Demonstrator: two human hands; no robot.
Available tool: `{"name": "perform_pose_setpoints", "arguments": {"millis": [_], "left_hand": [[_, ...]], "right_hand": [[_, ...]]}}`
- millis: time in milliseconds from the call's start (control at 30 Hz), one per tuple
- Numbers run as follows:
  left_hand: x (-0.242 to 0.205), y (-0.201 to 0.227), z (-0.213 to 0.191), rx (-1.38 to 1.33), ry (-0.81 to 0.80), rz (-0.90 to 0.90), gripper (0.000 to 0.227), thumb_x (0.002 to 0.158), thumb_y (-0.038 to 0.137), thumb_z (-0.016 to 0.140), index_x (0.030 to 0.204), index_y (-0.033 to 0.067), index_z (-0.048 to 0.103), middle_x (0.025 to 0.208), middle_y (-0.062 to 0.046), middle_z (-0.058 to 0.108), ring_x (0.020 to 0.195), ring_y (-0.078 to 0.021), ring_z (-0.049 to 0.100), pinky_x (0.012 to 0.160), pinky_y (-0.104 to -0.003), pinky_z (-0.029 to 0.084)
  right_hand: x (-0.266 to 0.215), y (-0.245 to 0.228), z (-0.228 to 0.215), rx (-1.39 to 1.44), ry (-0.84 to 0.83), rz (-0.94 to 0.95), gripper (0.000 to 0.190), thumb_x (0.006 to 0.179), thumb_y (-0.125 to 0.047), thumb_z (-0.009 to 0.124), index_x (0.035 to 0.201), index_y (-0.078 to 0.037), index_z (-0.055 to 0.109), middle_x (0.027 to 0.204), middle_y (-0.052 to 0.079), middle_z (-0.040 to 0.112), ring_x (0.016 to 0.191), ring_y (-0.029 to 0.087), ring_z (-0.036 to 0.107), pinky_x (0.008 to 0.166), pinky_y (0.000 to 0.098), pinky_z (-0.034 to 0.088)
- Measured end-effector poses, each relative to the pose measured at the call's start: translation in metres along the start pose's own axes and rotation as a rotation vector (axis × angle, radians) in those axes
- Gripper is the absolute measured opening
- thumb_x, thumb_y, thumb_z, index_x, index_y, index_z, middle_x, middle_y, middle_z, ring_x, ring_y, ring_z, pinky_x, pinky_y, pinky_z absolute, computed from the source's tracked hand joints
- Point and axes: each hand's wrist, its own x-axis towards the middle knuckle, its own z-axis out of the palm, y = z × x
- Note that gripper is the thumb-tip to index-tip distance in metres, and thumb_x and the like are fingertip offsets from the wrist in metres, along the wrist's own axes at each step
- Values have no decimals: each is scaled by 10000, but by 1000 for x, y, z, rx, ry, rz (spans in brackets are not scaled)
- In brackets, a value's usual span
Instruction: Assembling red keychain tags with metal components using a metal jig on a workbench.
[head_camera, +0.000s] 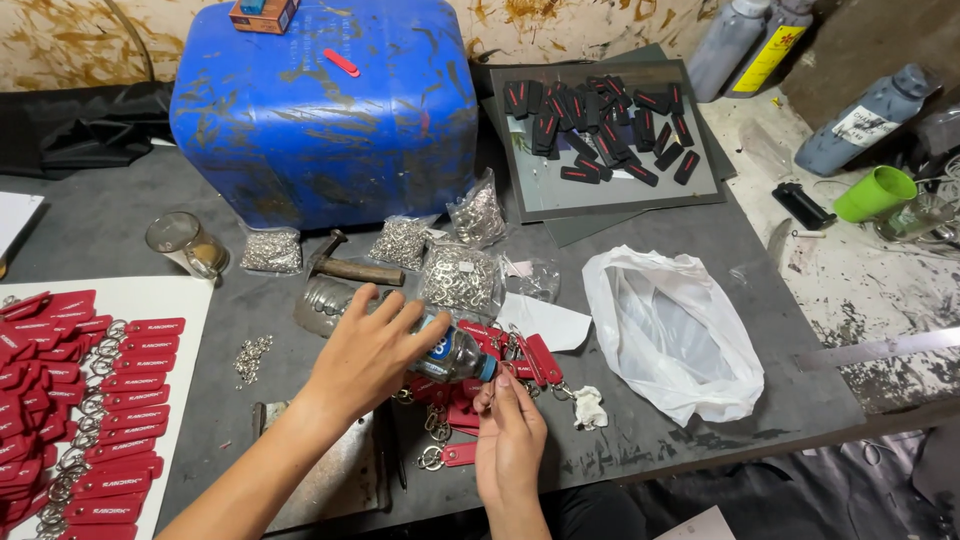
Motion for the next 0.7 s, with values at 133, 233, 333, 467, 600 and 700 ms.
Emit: {"name": "perform_pose_setpoints", "arguments": {"millis": [133, 233, 333, 467, 600, 700], "left_hand": [[-1, -2, 10, -156, -62, -54, 792, 537, 115, 821, 1266, 214, 527, 1112, -29, 628, 987, -281, 588, 870, -463, 437], [4, -5, 13, -337, -34, -124, 758, 579, 269, 849, 1274, 218, 551, 1185, -39, 641, 1077, -305, 595, 888, -457, 427], [14, -6, 7, -555, 15, -266, 749, 686, 459, 877, 1327, 217, 574, 1237, -44, 663, 1117, -301, 579, 927, -454, 407], [26, -5, 23, -896, 211, -514, 805, 695, 516, 901, 1327, 115, 605, 1284, -99, 691, 1163, -296, 632, 984, -422, 446], [34, 4, 17, -1120, 173, -702, 728, 700, 302, 892, 1334, 99, 597, 1319, -72, 696, 1227, -266, 641, 1022, -371, 464], [33, 11, 19, -1244, 37, -880, 815, 720, 294, 903, 1410, 110, 509, 1271, -82, 717, 1100, -225, 679, 953, -337, 498]], "right_hand": [[-2, -9, -8, 224, -95, 160, 210, 989, -25, 593, 1158, 90, 641, 866, 125, 538, 778, 194, 483, 693, 314, 415], [-4, -15, -15, 287, -175, 212, 187, 1004, -50, 575, 1139, 59, 644, 901, 103, 567, 776, 167, 488, 689, 293, 413], [-9, -21, -25, 261, -220, 173, 188, 1000, -59, 581, 1123, 67, 648, 888, 92, 561, 770, 169, 476, 683, 295, 398], [-11, -18, -51, 184, -118, 94, 220, 982, -33, 595, 1128, 119, 659, 884, 166, 596, 787, 212, 499, 690, 326, 405], [-19, -17, -73, 135, -22, 146, 260, 1004, -36, 561, 1198, 129, 608, 986, 186, 600, 784, 200, 477, 699, 332, 410], [-16, -8, -98, 99, -27, 129, 318, 1003, -78, 575, 1225, 147, 612, 914, 202, 593, 739, 219, 498, 677, 324, 409]]}}
